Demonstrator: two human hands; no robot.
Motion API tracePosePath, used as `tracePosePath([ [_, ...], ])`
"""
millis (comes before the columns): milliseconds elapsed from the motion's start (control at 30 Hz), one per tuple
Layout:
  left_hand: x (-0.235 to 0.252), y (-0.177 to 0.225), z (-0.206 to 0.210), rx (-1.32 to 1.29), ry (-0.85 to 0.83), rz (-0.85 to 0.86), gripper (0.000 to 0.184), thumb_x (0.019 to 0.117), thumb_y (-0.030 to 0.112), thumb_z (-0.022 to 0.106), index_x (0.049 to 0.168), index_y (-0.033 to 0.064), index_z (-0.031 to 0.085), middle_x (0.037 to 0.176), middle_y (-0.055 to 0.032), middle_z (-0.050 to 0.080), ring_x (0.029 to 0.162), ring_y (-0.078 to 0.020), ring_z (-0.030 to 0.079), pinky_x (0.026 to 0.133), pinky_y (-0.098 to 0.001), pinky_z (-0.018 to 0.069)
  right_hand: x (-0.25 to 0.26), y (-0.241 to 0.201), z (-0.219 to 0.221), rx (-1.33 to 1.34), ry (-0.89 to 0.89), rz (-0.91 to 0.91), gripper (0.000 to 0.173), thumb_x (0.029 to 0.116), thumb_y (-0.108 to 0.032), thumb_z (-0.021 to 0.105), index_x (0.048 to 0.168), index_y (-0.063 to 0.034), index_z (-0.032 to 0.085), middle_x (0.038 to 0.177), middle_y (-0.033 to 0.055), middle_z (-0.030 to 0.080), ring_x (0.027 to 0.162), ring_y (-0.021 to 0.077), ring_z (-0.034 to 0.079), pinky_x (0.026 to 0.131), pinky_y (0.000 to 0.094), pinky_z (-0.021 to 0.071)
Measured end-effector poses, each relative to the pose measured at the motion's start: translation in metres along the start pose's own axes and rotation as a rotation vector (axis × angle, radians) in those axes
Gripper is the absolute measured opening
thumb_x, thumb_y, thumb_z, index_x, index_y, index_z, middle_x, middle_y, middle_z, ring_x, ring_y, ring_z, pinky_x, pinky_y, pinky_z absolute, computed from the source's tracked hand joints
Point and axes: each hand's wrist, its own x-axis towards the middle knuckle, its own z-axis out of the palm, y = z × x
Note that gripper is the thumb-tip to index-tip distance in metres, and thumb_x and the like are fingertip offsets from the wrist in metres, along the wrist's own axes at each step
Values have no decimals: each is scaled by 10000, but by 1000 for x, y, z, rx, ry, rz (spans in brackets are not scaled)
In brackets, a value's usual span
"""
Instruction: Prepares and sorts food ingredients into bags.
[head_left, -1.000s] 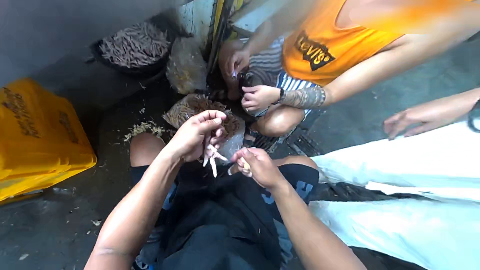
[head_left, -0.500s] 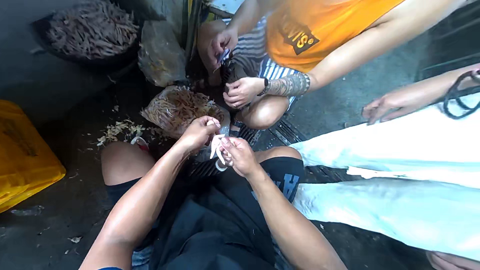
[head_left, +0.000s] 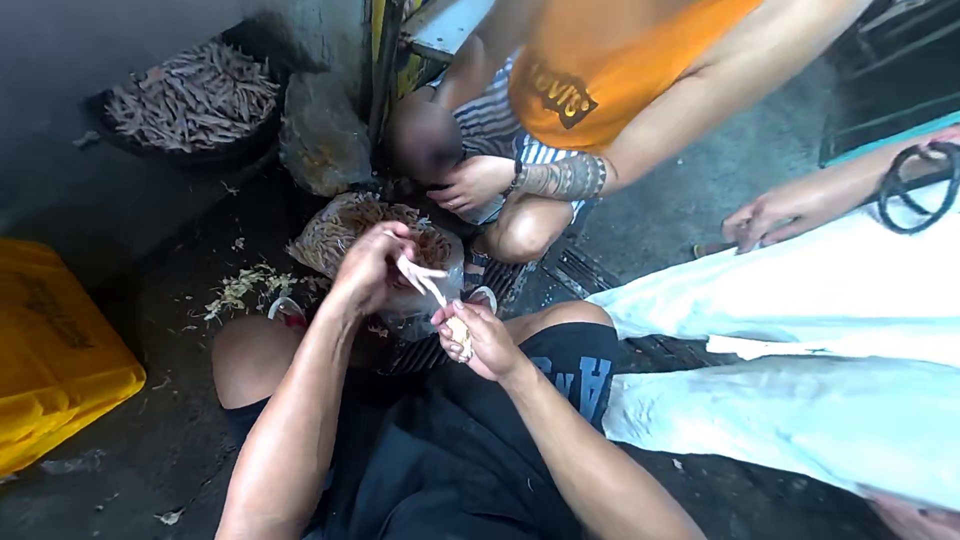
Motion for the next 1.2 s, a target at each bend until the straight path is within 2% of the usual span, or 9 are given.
tracePosePath([
  [133,14,28,-47,186,428,188,277,1021,137,425,1273,100,534,768,29,574,591,-87,564,546,-296,539,2,-33,-32,-148,8,-32,490,1078,-467,359,1062,-86,667,743,-53,575,561,33,505,506,197,441],
  [200,21,25,-64,446,620,182,299,1038,167,433,1296,64,544,794,-17,593,601,-124,581,544,-338,543,7,-53,-53,-166,-26,-31,587,1061,-562,288,1029,-116,668,727,-51,589,565,32,511,515,194,437],
  [267,32,8,-72,664,654,100,347,1059,219,439,1328,30,549,878,-114,626,681,-213,620,624,-445,571,17,-72,-70,-216,-76,-57,598,1075,-476,187,1013,-113,659,705,-39,581,556,40,507,517,200,440],
  [367,50,-35,-73,857,562,-70,407,1064,300,492,1307,-9,595,1059,-256,659,879,-369,660,784,-591,552,37,-83,-89,-341,-133,-53,476,1073,-335,286,1005,-90,688,666,-27,540,521,56,482,491,210,431],
  [533,99,-131,-78,1027,356,-282,320,1019,288,586,1237,73,680,1044,-210,706,896,-364,684,801,-587,554,57,-73,-95,-715,-73,25,330,1070,-188,420,1007,-69,722,672,-16,531,551,78,474,537,262,431],
  [700,157,-191,-56,1359,110,-316,388,998,217,609,1365,94,640,1300,-231,652,1205,-433,621,999,-668,483,60,-82,-104,-778,119,5,259,1048,-169,488,1045,-116,741,689,-5,564,580,104,512,565,306,456],
  [1000,251,-238,-19,1582,51,-434,474,951,216,656,1404,92,596,1387,-246,573,1095,-458,658,852,-657,558,71,-88,-118,-590,139,-4,271,967,-112,493,1079,-98,740,739,-53,609,587,26,521,527,207,445],
  [1133,263,-247,-25,1695,2,-493,220,956,123,625,1127,14,710,1139,-232,689,1055,-436,674,819,-627,561,83,-82,-107,-593,78,51,252,967,-106,505,1068,-113,736,715,-71,587,555,4,500,497,180,427],
  [1200,267,-248,-33,1740,-43,-469,188,975,107,596,1092,22,716,1126,-207,696,1038,-411,684,809,-596,567,87,-81,-107,-613,69,41,255,969,-120,504,1062,-127,741,713,-64,595,559,21,518,498,193,439],
])
